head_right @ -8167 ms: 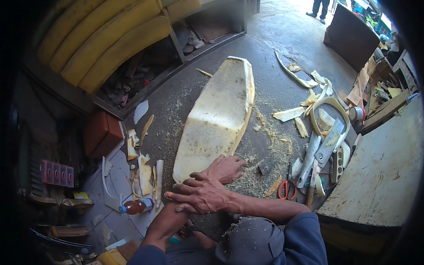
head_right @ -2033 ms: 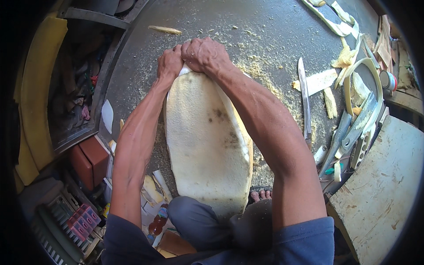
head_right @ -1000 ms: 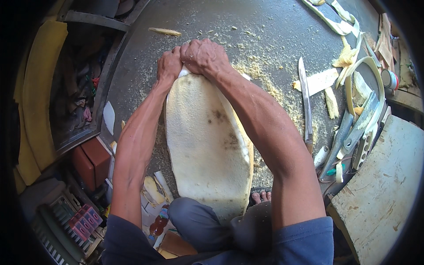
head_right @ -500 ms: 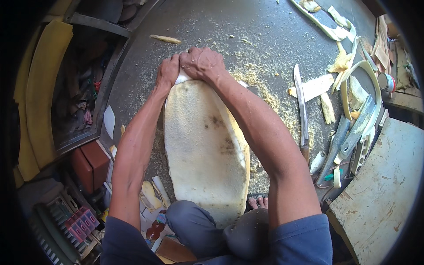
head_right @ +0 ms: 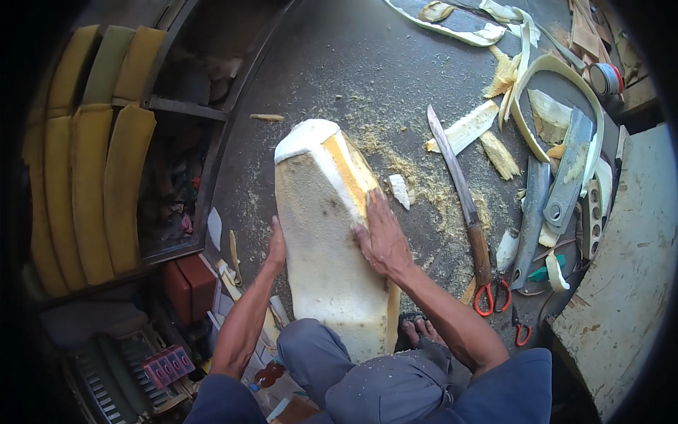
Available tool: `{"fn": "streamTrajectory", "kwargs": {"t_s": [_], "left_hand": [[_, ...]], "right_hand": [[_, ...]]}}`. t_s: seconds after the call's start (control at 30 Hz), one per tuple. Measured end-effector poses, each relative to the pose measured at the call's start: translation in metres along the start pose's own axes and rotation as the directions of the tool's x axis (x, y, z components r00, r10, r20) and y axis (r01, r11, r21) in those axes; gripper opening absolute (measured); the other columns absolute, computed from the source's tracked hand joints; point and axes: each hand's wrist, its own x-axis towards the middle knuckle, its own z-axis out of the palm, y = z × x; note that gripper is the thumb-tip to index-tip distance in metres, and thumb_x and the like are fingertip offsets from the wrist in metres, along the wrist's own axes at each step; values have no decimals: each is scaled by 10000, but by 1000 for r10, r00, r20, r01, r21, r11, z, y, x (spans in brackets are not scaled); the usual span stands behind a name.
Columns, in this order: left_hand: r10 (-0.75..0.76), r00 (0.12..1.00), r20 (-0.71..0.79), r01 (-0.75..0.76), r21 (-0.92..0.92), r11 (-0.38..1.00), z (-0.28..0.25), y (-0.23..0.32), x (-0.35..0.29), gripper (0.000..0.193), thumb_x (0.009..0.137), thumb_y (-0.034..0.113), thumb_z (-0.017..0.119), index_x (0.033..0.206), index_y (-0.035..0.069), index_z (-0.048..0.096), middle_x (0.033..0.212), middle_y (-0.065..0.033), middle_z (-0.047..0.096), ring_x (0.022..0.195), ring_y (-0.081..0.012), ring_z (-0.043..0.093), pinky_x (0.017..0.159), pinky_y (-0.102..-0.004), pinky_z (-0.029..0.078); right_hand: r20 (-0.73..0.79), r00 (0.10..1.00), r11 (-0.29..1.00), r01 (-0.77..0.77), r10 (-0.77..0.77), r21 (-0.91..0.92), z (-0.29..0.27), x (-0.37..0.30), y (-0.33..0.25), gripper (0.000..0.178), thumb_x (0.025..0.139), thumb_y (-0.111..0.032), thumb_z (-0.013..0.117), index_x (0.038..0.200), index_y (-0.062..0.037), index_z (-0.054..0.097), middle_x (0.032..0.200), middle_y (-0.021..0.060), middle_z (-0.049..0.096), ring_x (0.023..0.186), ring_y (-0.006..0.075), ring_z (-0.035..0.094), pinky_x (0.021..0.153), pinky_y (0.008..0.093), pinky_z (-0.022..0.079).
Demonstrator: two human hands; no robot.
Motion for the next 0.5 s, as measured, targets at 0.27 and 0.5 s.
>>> {"fn": "streamTrajectory", "kwargs": {"t_s": [0.27, 0.5], "left_hand": [[590, 745, -312, -283, 654, 702, -9, 88, -64, 585, 1124, 256, 389, 1604, -72, 321, 1660, -297, 339, 1563, -421, 306, 1288, -474, 243], [800, 542, -259, -243, 863, 444, 134, 92, -17, 743, 1103, 529, 260, 1705, 150, 48, 1766, -173, -91, 1629, -366, -80, 1275, -611, -107]], "right_hand": [[-361, 915, 891, -309, 182, -333, -102, -121, 47, 533, 930, -129, 701, 1424, 5, 550, 1281, 230, 597, 1142, 393, 588, 980, 502, 474], [-403, 897, 805, -371, 182, -462, -95, -145, 101, 666, 866, -128, 742, 1467, -3, 482, 1251, 207, 547, 1147, 421, 553, 989, 527, 474]]}}
